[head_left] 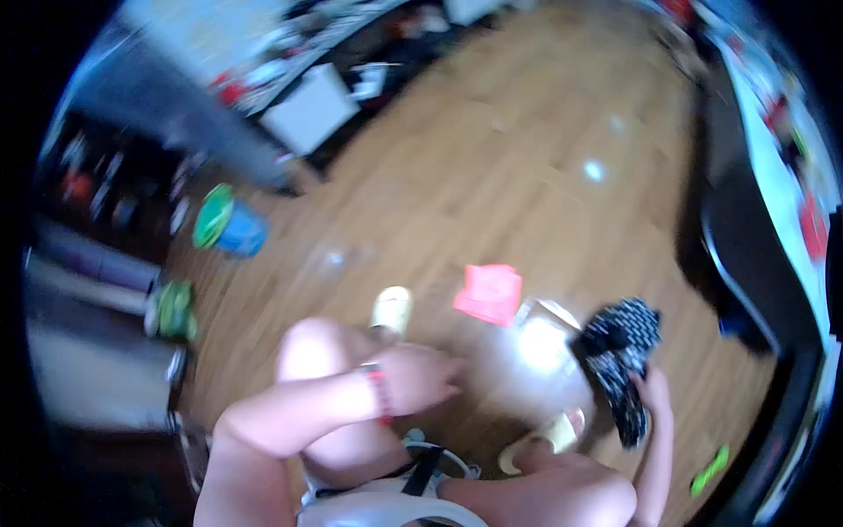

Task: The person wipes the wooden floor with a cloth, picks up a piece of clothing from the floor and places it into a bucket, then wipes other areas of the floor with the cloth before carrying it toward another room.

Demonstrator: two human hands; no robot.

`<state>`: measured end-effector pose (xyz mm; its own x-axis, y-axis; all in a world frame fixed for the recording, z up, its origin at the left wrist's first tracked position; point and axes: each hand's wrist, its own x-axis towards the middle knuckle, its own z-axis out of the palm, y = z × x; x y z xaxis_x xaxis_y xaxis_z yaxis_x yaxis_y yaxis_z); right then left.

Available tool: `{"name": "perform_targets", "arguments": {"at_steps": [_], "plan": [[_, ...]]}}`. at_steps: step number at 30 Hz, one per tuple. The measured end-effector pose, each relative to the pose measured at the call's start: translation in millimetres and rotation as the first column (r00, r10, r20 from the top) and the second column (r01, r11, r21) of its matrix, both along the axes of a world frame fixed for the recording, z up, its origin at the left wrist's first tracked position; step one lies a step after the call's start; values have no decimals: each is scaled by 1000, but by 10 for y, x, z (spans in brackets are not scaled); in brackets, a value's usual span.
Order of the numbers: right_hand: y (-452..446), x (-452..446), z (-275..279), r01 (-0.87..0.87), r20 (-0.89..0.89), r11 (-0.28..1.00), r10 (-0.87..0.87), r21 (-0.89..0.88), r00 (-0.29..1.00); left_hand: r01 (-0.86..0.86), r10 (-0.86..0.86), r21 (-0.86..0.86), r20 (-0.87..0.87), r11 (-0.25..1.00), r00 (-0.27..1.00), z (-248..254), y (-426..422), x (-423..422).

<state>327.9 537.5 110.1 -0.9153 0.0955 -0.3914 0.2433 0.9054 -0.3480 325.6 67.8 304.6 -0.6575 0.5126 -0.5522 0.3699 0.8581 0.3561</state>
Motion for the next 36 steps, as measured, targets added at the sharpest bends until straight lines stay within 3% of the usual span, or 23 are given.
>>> {"name": "perform_targets", "arguments": {"at_steps": [1, 2, 5, 7, 9, 11, 12, 13, 16, 19, 23, 25, 27, 30, 33, 34, 36], "plan": [[-235, -14, 163, -14, -104, 998, 21, 69, 994, 179, -179, -92, 14, 979, 984, -130, -79, 60], [-472, -11, 386, -21, -169, 995, 37, 96, 985, 225, -222, 54, -54, 973, 974, -203, -172, 129], [-1002, 269, 993, -25, -355, 999, 31, 21, 934, 105, -53, 247, -206, 963, 977, -428, -256, 673], [-1273, 408, 1470, -86, -370, 996, 68, -33, 927, 72, -40, 149, -207, 986, 977, -62, -143, 971], [-1469, 456, 1797, -152, -390, 983, 102, -99, 915, 13, 72, 258, -317, 966, 946, -71, -22, 1135], [-1633, 241, 2261, -254, -418, 966, 254, 58, 872, -117, 239, 318, -381, 941, 893, 130, 181, 1042], [-1653, 233, 2288, -305, -470, 944, 326, 124, 820, -163, 259, 265, -386, 950, 885, 254, 265, 1115], [-1717, 242, 2373, -343, -515, 919, 393, 195, 762, -204, 331, 318, -421, 926, 844, 116, 391, 1064], [-2047, 463, 2886, -415, -512, 880, 473, 232, 717, -322, 493, 407, -445, 855, 747, 431, 649, 1304], [-2517, 562, 3344, -447, -450, 854, 520, 265, 726, -365, 588, 506, -403, 781, 701, 803, 356, 1350], [-2637, 646, 3329, -493, -504, 835, 543, 244, 671, -425, 653, 552, -321, 717, 686, 1028, 393, 1381], [-2775, 749, 3421, -542, -423, 815, 573, 204, 702, -465, 645, 479, -338, 745, 685, 1124, 385, 1491], [-2884, 769, 3339, -676, -514, 732, 615, 91, 597, -512, 662, 434, -350, 742, 663, 1219, 335, 1627], [-2926, 804, 3179, -667, -424, 745, 601, -9, 678, -582, 709, 412, -315, 701, 631, 1163, 394, 1644], [-2817, 903, 3083, -721, -437, 693, 645, -13, 627, -622, 748, 442, -209, 647, 630, 1030, 519, 1734], [-2819, 935, 3032, -707, -350, 708, 661, -5, 664, -623, 793, 516, -215, 588, 570, 846, 586, 1749], [-2754, 918, 2970, -718, -376, 693, 650, -62, 660, -608, 829, 603, -173, 517, 533, 714, 656, 1718]]}}
